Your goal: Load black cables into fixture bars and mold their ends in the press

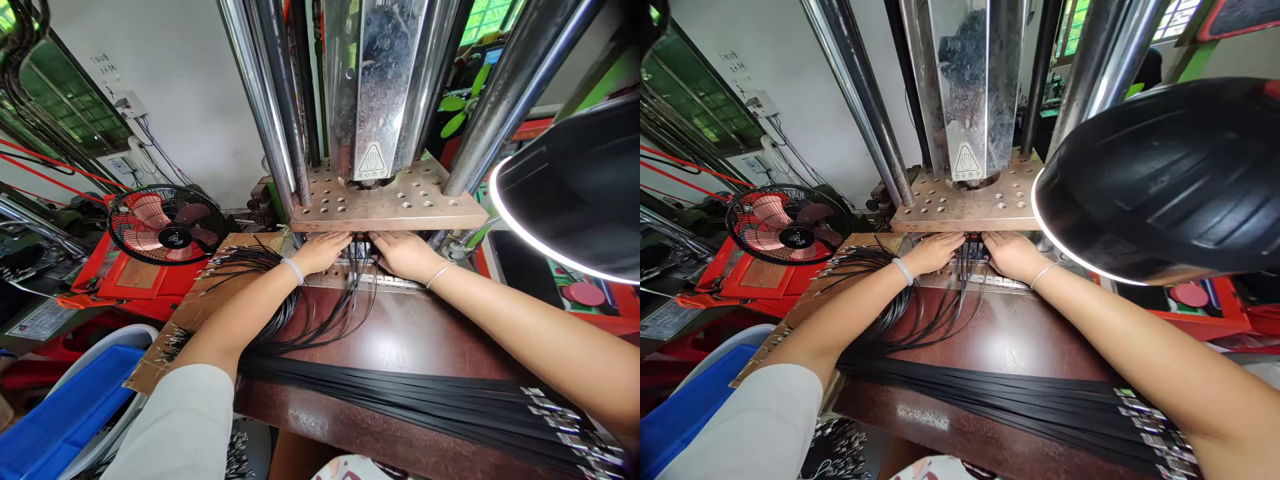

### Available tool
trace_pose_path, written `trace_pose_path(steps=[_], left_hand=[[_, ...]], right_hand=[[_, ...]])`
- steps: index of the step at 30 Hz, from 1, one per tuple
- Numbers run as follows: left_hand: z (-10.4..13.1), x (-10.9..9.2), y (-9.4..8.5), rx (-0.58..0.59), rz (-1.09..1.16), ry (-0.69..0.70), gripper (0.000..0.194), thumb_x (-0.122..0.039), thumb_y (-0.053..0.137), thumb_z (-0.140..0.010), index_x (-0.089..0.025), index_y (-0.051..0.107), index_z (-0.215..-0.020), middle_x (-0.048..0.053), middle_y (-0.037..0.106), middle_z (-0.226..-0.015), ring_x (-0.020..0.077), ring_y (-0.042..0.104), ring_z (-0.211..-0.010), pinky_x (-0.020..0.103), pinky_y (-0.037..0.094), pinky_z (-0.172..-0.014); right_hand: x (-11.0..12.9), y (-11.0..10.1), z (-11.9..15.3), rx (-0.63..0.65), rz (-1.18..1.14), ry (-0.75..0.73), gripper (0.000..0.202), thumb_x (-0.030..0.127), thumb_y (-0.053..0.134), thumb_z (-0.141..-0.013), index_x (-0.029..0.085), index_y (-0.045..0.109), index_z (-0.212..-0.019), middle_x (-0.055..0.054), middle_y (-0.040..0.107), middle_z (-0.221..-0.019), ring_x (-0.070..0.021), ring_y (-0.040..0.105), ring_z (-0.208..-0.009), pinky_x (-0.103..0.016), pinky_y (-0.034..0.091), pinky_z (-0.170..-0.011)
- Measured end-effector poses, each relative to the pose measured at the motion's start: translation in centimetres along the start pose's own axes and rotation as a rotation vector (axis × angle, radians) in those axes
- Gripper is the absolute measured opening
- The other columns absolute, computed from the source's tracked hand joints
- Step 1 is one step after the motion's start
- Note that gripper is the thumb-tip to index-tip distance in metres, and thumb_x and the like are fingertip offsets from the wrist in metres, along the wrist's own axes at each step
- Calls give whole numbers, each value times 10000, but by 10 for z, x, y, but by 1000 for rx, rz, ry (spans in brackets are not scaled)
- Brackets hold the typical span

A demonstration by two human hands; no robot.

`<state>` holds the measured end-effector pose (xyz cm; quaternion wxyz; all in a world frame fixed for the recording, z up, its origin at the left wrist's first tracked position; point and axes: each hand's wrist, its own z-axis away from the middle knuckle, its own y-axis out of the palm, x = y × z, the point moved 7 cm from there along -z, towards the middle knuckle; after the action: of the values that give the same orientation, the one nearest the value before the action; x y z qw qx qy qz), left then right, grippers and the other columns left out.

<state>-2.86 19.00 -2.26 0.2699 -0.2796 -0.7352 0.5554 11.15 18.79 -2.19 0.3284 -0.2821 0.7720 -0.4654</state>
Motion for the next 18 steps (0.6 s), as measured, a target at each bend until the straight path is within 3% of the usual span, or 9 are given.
trace_pose_path(steps=[3,6,11,14,16,18], left_hand=[[-2,5,0,-51,-54,-92,359,-173,431,-964,-65,595,-1265,192,584,-1338,255,557,-1267,432,463,-1081],[-2,3,0,-37,-61,-70,330,-181,454,-964,-76,625,-1227,175,612,-1304,260,617,-1190,428,510,-1030],[-6,14,-1,-23,20,-116,326,-179,468,-959,-65,636,-1214,176,599,-1321,248,580,-1241,397,468,-1082],[-7,17,-11,37,70,-95,329,-137,527,-917,-70,634,-1222,164,603,-1322,216,570,-1254,335,447,-1102],[15,12,-31,-1,138,-143,399,-99,544,-886,-69,591,-1281,171,559,-1375,224,538,-1288,353,414,-1131],[67,-3,-54,-119,305,-265,443,-92,502,-891,-78,548,-1332,181,531,-1403,240,523,-1300,409,388,-1144]], right_hand=[[0,3,-4,16,88,37,371,196,409,-930,1,638,-1148,-261,626,-1223,-318,646,-1009,-434,479,-876],[-1,5,-3,25,81,32,336,139,401,-910,35,672,-1079,-223,671,-1155,-298,667,-937,-410,498,-817],[-15,0,3,-41,-40,48,314,177,479,-882,37,670,-1088,-208,680,-1146,-296,649,-1042,-419,488,-944],[-24,-9,18,-40,-147,37,359,192,514,-855,52,648,-1158,-196,656,-1213,-302,612,-1141,-450,465,-1008],[-27,-22,49,-87,-206,75,416,239,519,-874,53,609,-1235,-202,596,-1310,-322,538,-1247,-496,411,-1072],[-29,-38,102,-224,-305,253,430,313,514,-910,74,600,-1256,-199,566,-1350,-326,503,-1282,-514,376,-1100]])
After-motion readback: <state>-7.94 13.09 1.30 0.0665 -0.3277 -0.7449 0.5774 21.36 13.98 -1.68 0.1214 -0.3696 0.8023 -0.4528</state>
